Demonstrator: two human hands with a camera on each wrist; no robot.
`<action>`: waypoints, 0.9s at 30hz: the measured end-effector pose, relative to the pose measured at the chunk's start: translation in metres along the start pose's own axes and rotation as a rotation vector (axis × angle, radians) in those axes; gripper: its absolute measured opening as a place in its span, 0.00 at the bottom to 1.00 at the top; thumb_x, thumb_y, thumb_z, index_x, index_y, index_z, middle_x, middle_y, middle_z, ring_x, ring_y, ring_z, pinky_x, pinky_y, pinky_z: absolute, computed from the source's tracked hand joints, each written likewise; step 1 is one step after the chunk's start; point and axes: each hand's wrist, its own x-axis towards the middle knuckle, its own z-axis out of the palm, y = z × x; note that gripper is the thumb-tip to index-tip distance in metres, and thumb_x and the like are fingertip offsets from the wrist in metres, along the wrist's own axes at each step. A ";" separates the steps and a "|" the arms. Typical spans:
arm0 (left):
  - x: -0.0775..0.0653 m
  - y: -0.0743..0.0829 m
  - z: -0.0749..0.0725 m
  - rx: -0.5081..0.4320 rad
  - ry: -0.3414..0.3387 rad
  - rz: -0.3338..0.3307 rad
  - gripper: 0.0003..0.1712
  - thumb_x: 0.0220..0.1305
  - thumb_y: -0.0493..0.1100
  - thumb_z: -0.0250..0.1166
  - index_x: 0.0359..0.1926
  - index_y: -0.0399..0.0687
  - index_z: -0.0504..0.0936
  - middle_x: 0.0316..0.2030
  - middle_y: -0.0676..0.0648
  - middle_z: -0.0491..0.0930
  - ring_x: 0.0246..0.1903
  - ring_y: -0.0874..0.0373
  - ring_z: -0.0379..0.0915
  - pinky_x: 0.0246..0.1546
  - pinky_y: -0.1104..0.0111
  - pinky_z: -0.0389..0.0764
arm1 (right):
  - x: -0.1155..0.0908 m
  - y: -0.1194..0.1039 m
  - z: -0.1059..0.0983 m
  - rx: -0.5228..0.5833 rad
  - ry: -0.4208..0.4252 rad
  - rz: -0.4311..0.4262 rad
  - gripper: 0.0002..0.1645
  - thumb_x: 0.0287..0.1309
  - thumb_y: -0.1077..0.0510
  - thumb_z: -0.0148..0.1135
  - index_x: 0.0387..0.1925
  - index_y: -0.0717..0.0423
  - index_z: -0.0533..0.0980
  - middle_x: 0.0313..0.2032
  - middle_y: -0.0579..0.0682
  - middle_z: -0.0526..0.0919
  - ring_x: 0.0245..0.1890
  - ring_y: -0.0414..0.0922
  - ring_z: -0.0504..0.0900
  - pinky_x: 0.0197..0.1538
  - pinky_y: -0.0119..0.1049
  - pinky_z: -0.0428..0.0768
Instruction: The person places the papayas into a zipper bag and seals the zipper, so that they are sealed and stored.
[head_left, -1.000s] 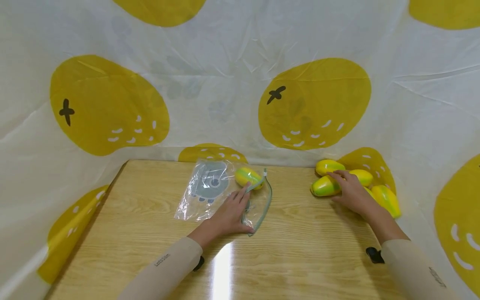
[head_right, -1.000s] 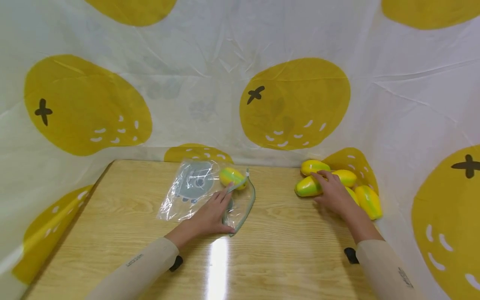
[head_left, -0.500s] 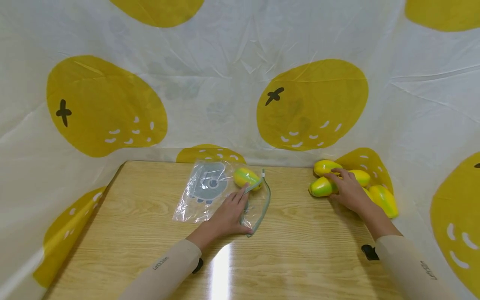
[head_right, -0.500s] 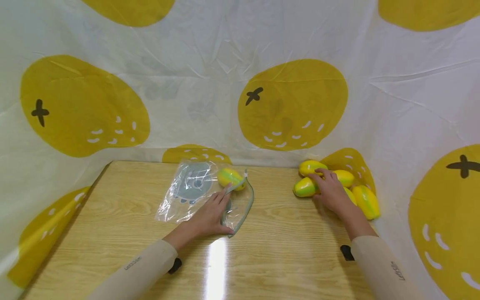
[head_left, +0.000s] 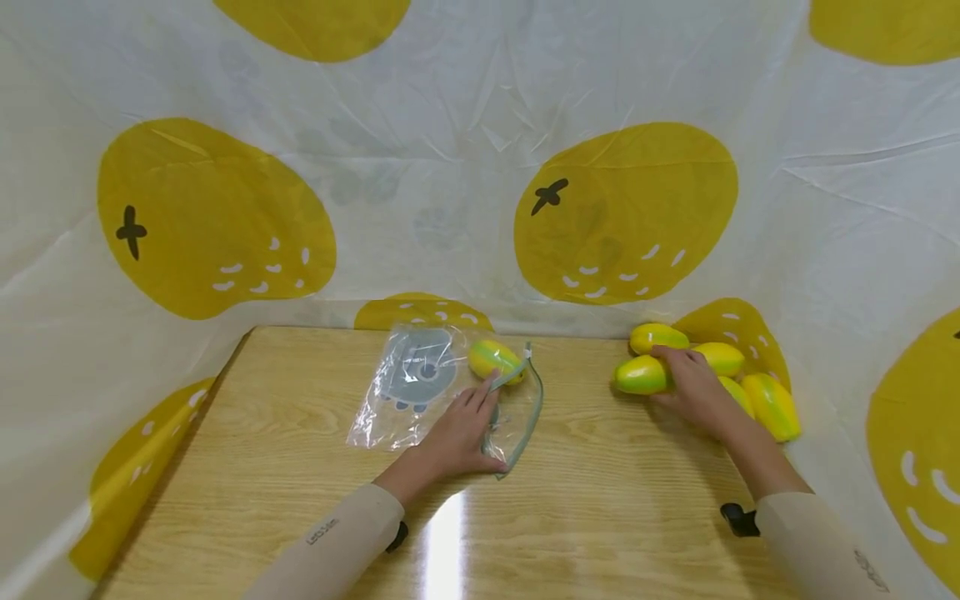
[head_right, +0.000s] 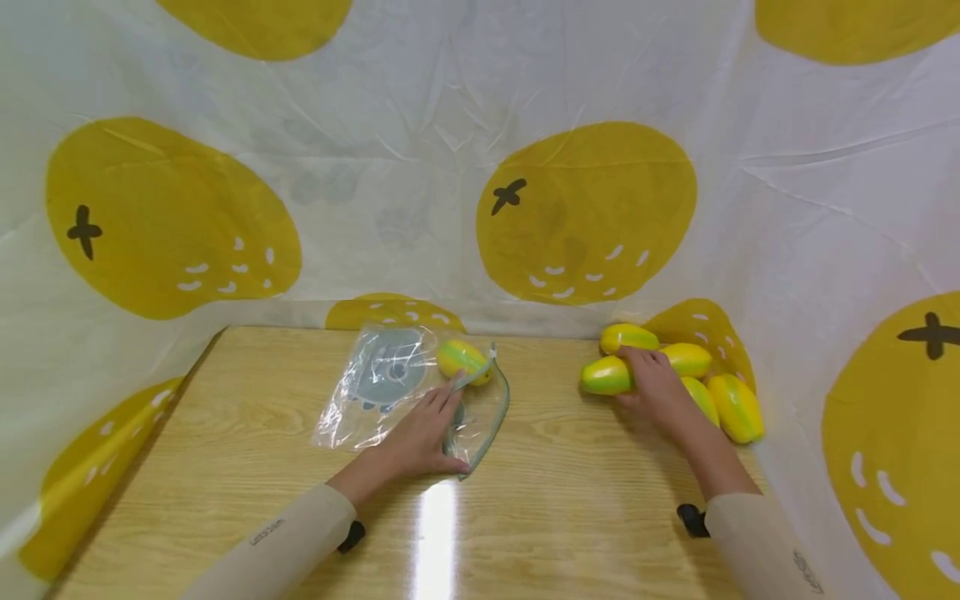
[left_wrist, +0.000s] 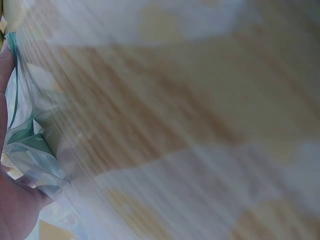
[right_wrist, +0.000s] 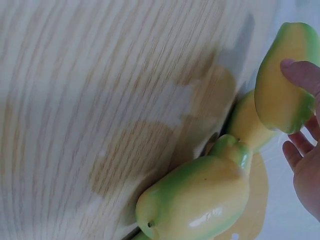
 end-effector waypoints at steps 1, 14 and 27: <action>0.000 0.000 0.000 -0.001 0.004 0.003 0.80 0.42 0.78 0.75 0.82 0.41 0.46 0.84 0.45 0.31 0.72 0.44 0.61 0.75 0.56 0.66 | -0.001 -0.002 0.001 0.017 0.003 0.009 0.44 0.52 0.61 0.79 0.66 0.69 0.67 0.63 0.71 0.74 0.63 0.73 0.65 0.64 0.69 0.66; -0.005 0.001 0.001 -0.014 0.032 0.011 0.78 0.42 0.77 0.76 0.80 0.38 0.51 0.84 0.43 0.35 0.71 0.44 0.63 0.75 0.56 0.67 | -0.016 -0.041 0.024 0.132 0.095 -0.106 0.42 0.54 0.64 0.77 0.66 0.65 0.66 0.60 0.69 0.67 0.59 0.65 0.72 0.54 0.66 0.77; -0.004 0.002 0.001 -0.004 0.039 0.019 0.78 0.41 0.78 0.76 0.81 0.38 0.51 0.84 0.43 0.36 0.71 0.45 0.64 0.74 0.56 0.68 | -0.010 -0.071 0.043 0.241 -0.003 -0.102 0.44 0.53 0.59 0.79 0.70 0.61 0.69 0.65 0.64 0.76 0.65 0.63 0.74 0.66 0.64 0.73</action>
